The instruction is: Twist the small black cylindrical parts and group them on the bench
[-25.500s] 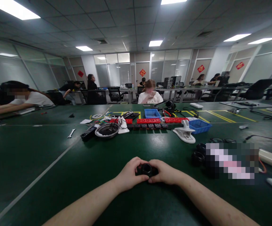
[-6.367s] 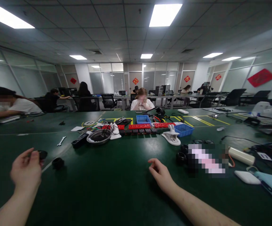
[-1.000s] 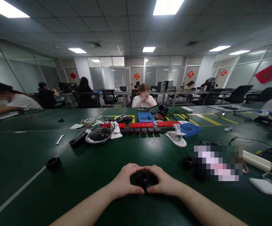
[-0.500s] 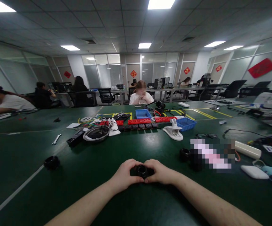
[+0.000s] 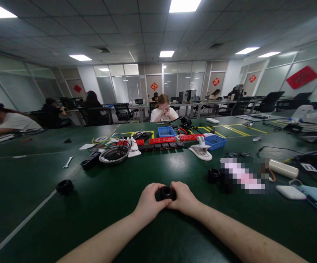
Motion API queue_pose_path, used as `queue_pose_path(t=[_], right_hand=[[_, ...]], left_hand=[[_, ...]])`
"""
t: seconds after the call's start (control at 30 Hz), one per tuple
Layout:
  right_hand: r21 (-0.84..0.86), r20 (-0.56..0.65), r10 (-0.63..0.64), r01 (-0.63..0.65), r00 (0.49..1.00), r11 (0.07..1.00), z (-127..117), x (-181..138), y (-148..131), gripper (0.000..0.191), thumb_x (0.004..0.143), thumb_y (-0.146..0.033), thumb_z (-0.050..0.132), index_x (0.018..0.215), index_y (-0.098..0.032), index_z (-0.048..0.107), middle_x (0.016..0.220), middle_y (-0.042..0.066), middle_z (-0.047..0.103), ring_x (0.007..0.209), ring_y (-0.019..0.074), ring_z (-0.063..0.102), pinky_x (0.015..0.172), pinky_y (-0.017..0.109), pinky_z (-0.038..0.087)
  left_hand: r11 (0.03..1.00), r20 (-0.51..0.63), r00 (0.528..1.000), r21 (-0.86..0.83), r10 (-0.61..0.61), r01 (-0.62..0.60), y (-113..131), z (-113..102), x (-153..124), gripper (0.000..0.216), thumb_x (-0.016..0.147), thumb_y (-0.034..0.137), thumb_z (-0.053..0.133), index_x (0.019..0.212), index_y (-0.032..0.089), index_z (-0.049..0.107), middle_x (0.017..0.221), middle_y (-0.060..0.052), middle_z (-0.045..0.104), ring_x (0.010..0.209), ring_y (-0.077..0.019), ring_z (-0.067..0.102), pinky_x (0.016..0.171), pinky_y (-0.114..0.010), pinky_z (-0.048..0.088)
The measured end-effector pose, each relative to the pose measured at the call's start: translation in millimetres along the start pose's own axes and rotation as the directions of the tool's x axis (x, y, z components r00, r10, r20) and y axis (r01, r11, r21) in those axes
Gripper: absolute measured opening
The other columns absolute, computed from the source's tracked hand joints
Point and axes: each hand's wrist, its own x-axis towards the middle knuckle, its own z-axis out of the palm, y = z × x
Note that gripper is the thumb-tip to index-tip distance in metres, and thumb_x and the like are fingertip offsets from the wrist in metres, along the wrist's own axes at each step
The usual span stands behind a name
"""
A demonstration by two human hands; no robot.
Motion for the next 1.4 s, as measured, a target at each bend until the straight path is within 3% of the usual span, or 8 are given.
queue_pose_path(t=[0.17, 0.33, 0.47, 0.77, 0.97, 1.2, 1.4], right_hand=[[-0.074, -0.059, 0.005, -0.010, 0.998, 0.997, 0.5, -6.4, -8.9, 0.031, 0.060, -0.042, 0.061, 0.075, -0.016, 0.052, 0.077, 0.004, 0.056, 0.075, 0.0195, 0.049, 0.064, 0.029, 0.032], [0.185, 0.015, -0.132, 0.127, 0.991, 0.974, -3.4, -4.5, -1.9, 0.047, 0.056, -0.038, 0.068, 0.097, -0.018, 0.054, 0.089, 0.004, 0.058, 0.082, 0.0203, 0.051, 0.072, 0.030, 0.036], [0.307, 0.074, -0.184, 0.153, 0.980, 0.939, -4.9, 0.2, 6.6, 0.030, 0.059, -0.029, 0.067, 0.085, -0.015, 0.059, 0.080, 0.002, 0.059, 0.076, 0.0190, 0.052, 0.068, 0.028, 0.038], [0.356, 0.122, -0.185, 0.131, 0.975, 0.925, -11.9, -2.0, 7.8, 0.034, 0.060, -0.030, 0.067, 0.089, -0.016, 0.058, 0.084, 0.004, 0.057, 0.078, 0.0189, 0.050, 0.070, 0.030, 0.038], [0.339, 0.206, -0.219, 0.141, 0.954, 0.930, -19.4, -1.6, 10.4, 0.036, 0.055, -0.031, 0.071, 0.086, -0.016, 0.059, 0.082, 0.003, 0.055, 0.077, 0.0187, 0.046, 0.068, 0.029, 0.036], [0.356, 0.218, -0.268, 0.179, 0.939, 0.917, -21.3, -0.5, 11.2, 0.030, 0.059, -0.031, 0.068, 0.084, -0.016, 0.059, 0.080, 0.001, 0.054, 0.077, 0.0178, 0.047, 0.068, 0.027, 0.035], [0.345, 0.203, -0.257, 0.177, 0.945, 0.922, -19.1, -1.7, 10.8, 0.030, 0.059, -0.033, 0.068, 0.082, -0.016, 0.059, 0.080, 0.002, 0.053, 0.077, 0.0181, 0.047, 0.069, 0.028, 0.036]], left_hand=[[0.999, -0.060, 0.998, 0.027, 0.033, -0.031, -2.2, 3.2, -0.5, 0.029, 0.061, 0.026, 0.068, 0.087, 0.019, 0.059, 0.086, -0.003, 0.057, 0.084, -0.0210, 0.053, 0.075, -0.033, 0.041], [0.994, -0.001, 0.994, 0.005, 0.110, -0.110, -6.4, -1.3, 2.3, 0.033, 0.060, 0.023, 0.069, 0.091, 0.020, 0.060, 0.092, -0.004, 0.055, 0.092, -0.0218, 0.050, 0.081, -0.033, 0.040], [0.994, 0.088, 0.991, -0.041, 0.104, -0.100, -6.2, -6.2, 3.4, 0.038, 0.063, 0.026, 0.067, 0.100, 0.022, 0.058, 0.095, -0.005, 0.055, 0.092, -0.0217, 0.050, 0.082, -0.033, 0.040], [0.994, 0.145, 0.983, -0.031, 0.112, -0.109, -9.0, -12.0, 6.8, 0.057, 0.060, 0.045, 0.068, 0.111, 0.023, 0.052, 0.104, -0.006, 0.052, 0.100, -0.0240, 0.046, 0.089, -0.037, 0.037], [0.969, 0.209, 0.947, -0.093, 0.245, -0.230, -4.4, -17.4, 7.2, 0.054, 0.059, 0.043, 0.070, 0.106, 0.022, 0.054, 0.101, -0.005, 0.052, 0.095, -0.0208, 0.047, 0.084, -0.032, 0.039], [0.974, 0.260, 0.939, -0.086, 0.224, -0.209, -4.8, -16.0, 8.3, 0.045, 0.060, 0.035, 0.071, 0.101, 0.023, 0.057, 0.095, -0.003, 0.054, 0.088, -0.0186, 0.049, 0.078, -0.029, 0.040], [0.967, 0.251, 0.934, -0.083, 0.252, -0.239, -5.6, -14.9, 8.6, 0.047, 0.060, 0.041, 0.070, 0.101, 0.023, 0.056, 0.095, -0.003, 0.054, 0.088, -0.0192, 0.049, 0.078, -0.029, 0.040]])
